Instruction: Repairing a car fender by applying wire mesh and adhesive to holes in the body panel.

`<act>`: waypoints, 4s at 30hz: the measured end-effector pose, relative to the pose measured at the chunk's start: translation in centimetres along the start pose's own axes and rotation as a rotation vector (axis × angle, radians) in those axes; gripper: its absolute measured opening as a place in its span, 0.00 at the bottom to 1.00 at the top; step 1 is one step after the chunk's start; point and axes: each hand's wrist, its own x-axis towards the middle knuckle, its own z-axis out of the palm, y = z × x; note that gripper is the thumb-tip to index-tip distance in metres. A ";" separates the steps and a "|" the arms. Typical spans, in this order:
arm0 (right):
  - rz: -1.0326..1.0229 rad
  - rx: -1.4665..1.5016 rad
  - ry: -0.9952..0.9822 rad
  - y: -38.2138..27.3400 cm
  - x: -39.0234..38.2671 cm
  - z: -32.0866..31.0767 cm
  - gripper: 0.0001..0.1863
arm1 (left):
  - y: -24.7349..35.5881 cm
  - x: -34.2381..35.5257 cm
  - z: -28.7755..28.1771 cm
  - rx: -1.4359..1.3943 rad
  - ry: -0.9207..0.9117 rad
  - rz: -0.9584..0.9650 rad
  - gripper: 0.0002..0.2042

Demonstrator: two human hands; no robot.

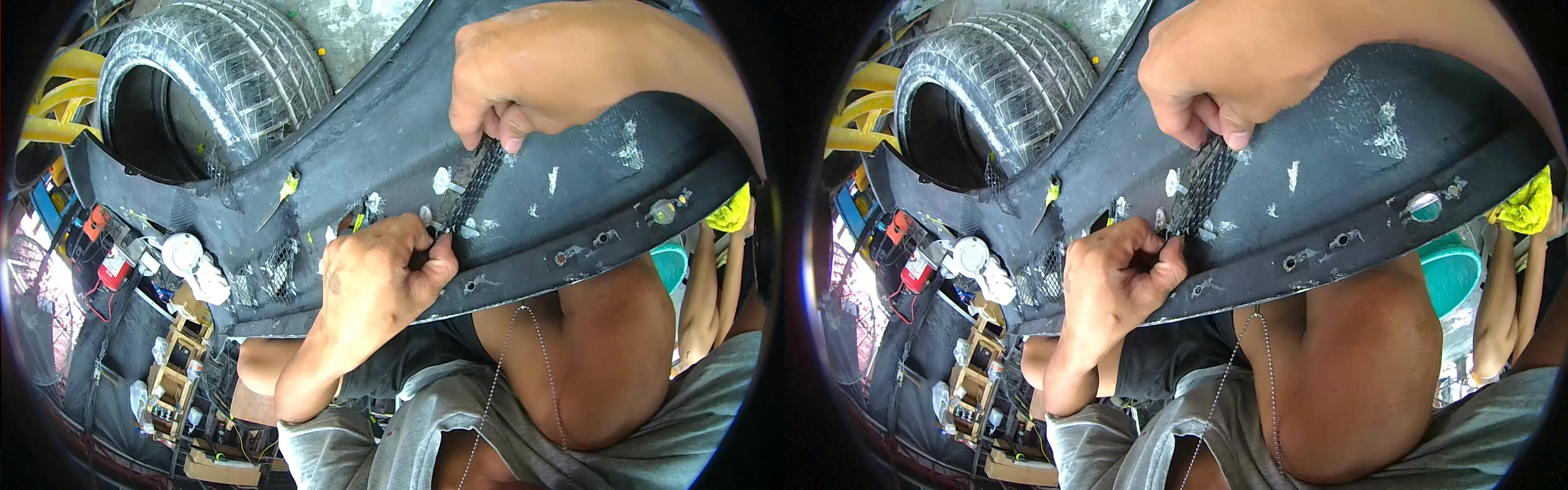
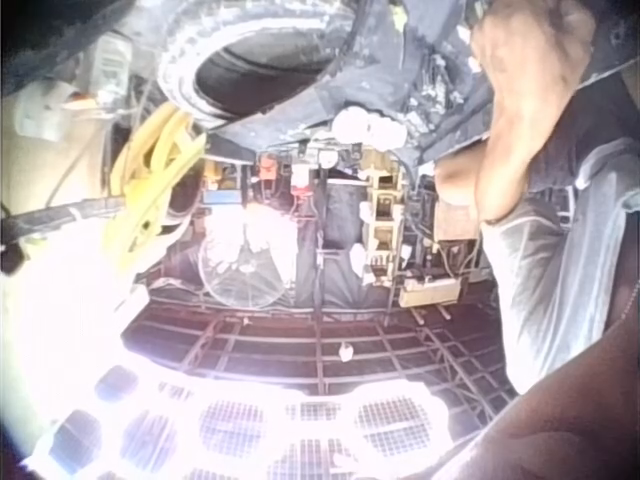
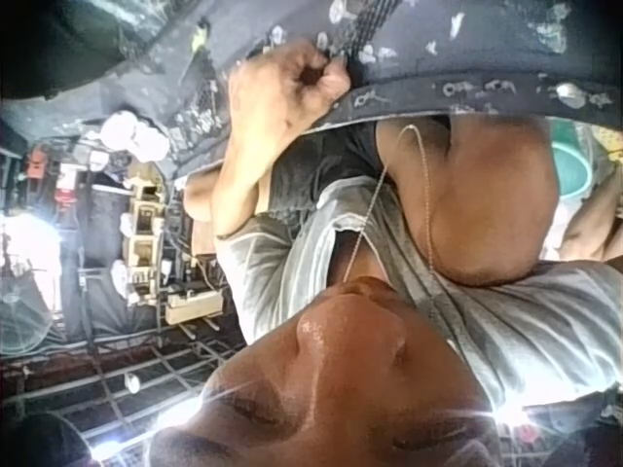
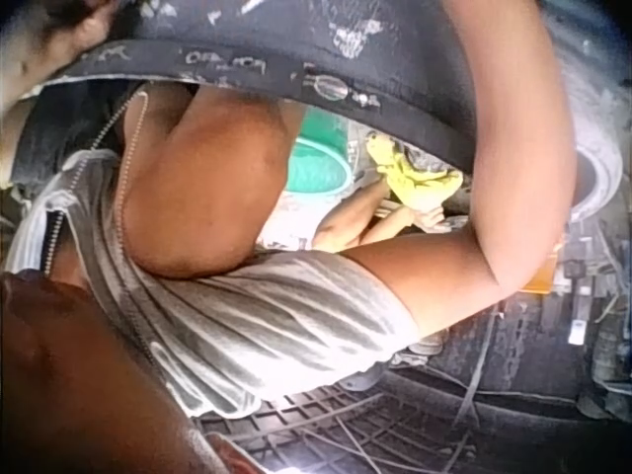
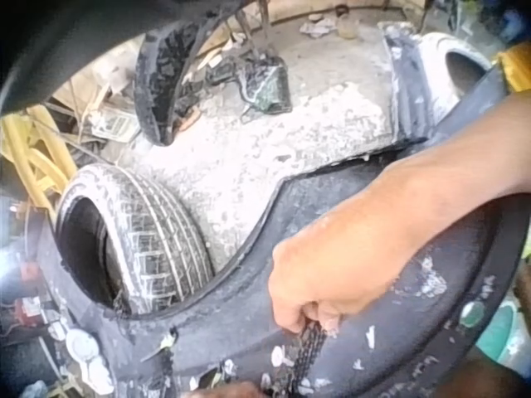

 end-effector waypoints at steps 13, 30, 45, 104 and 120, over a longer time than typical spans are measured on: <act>-0.024 -0.221 0.088 2.9 2.0 1.9 0.09 | -1.1 0.4 0.5 -0.018 0.067 0.152 0.13; -0.154 -0.172 0.138 3.6 2.3 2.7 0.11 | -0.5 0.5 0.0 -0.061 0.062 0.103 0.12; -0.151 -0.182 0.152 3.5 2.2 2.6 0.12 | 0.0 1.6 0.9 -0.303 0.070 0.070 0.09; -0.029 -0.390 0.358 3.1 1.6 1.9 0.05 | -1.1 5.2 1.5 0.053 0.202 0.168 0.31; -0.193 -1.365 0.944 0.7 -1.1 -1.2 0.11 | 1.1 8.4 1.7 -0.021 0.119 0.346 0.14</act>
